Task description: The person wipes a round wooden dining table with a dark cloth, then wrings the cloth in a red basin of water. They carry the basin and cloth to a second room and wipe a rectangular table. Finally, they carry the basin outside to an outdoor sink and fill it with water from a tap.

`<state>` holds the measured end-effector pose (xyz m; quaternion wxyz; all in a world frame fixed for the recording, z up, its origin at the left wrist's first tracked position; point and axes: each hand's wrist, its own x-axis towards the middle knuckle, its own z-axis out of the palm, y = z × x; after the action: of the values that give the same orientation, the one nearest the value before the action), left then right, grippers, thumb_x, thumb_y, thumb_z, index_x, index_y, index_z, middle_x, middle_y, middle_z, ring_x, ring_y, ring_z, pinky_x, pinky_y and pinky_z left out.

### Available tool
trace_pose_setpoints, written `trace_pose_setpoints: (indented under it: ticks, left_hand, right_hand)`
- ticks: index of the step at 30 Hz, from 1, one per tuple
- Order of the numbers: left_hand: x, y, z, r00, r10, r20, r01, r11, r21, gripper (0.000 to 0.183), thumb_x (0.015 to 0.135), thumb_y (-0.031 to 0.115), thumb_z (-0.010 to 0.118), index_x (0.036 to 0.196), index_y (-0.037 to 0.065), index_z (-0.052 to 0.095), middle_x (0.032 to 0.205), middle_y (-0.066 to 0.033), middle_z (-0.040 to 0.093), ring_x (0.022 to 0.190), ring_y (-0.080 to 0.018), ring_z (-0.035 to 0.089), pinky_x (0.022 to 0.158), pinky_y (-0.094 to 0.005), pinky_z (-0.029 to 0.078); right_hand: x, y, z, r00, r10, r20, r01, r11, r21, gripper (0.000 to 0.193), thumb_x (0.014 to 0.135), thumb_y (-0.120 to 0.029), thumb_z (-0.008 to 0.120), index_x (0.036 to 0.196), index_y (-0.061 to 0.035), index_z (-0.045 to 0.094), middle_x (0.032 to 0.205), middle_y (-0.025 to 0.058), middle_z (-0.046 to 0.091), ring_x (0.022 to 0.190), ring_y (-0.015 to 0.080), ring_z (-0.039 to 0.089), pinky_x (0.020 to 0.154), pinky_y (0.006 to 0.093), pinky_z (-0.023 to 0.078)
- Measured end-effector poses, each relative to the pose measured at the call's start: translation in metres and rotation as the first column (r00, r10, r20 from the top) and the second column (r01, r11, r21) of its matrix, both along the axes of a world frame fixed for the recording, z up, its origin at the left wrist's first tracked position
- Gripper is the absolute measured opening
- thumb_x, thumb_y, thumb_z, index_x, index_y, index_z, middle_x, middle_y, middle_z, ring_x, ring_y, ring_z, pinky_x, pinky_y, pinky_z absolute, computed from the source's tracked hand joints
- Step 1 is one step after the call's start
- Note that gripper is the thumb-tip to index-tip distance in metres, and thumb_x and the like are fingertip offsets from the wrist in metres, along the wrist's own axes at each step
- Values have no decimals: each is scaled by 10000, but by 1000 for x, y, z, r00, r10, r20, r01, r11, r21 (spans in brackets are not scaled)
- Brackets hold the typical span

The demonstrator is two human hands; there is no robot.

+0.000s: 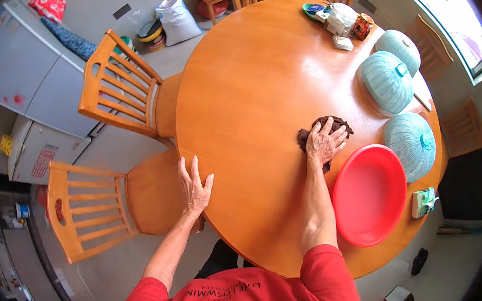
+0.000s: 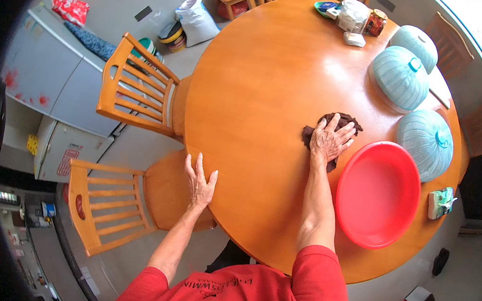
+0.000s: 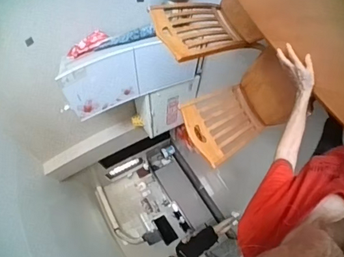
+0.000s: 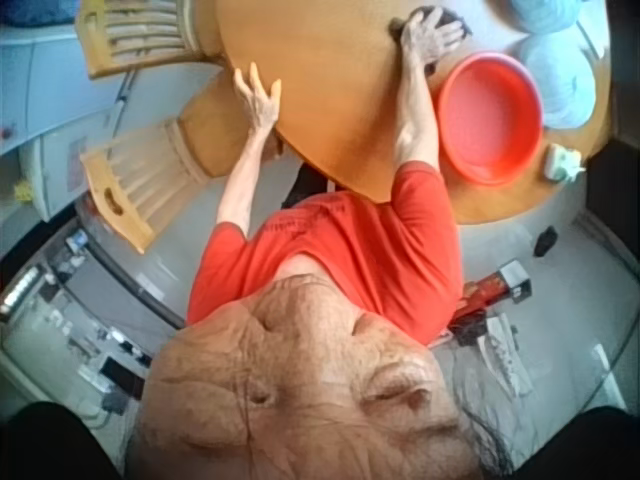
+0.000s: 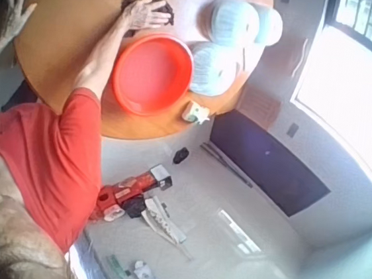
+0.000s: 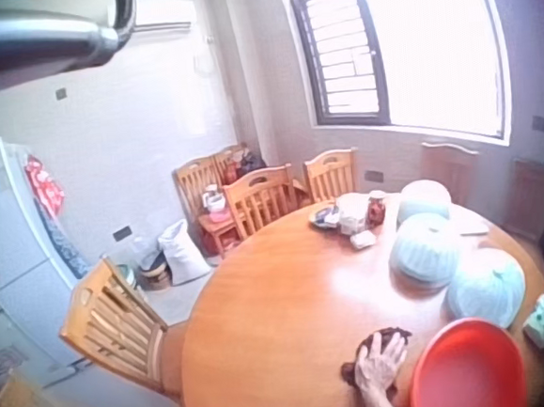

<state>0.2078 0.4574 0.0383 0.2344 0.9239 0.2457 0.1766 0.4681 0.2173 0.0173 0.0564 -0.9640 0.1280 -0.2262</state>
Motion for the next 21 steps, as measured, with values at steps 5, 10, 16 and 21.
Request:
trace_pose_setpoints:
  ticks: [5, 10, 16, 21]
  left_hand:
    - [41, 22, 6, 983, -126, -134, 151, 969, 197, 707, 812, 322, 652, 1400, 121, 317, 1450, -229, 178, 1337, -409, 190, 1053, -570, 206]
    - [51, 27, 3, 953, -159, -259, 216, 953, 210, 633, 879, 401, 520, 1408, 121, 312, 1466, -220, 175, 1352, -399, 159, 1069, -584, 126]
    - [53, 27, 8, 941, -155, -302, 232, 942, 241, 648, 866, 418, 526, 1401, 113, 320, 1450, -246, 206, 1338, -422, 186, 1046, -600, 157]
    - [55, 25, 10, 943, -171, -285, 238, 945, 222, 634, 875, 374, 528, 1411, 123, 299, 1463, -227, 176, 1357, -394, 155, 1060, -578, 138]
  right_hand:
    - [56, -16, -3, 992, -126, -2, 127, 992, 27, 537, 869, -460, 496, 1328, -191, 428, 1392, 228, 351, 1304, 380, 312, 1067, 525, 231]
    - [93, -39, -9, 893, -449, -3, 449, 893, 41, 597, 853, -458, 503, 1348, -146, 386, 1389, 242, 348, 1288, 381, 332, 1055, 507, 248]
    - [114, -26, -10, 992, -126, -16, 125, 990, -66, 536, 867, -466, 455, 1301, -152, 443, 1376, 146, 383, 1290, 342, 322, 1063, 490, 228]
    - [97, 44, -7, 886, 424, 189, -417, 906, -79, 367, 818, -339, 558, 1157, -199, 566, 1295, 115, 479, 1203, 335, 441, 1014, 476, 325]
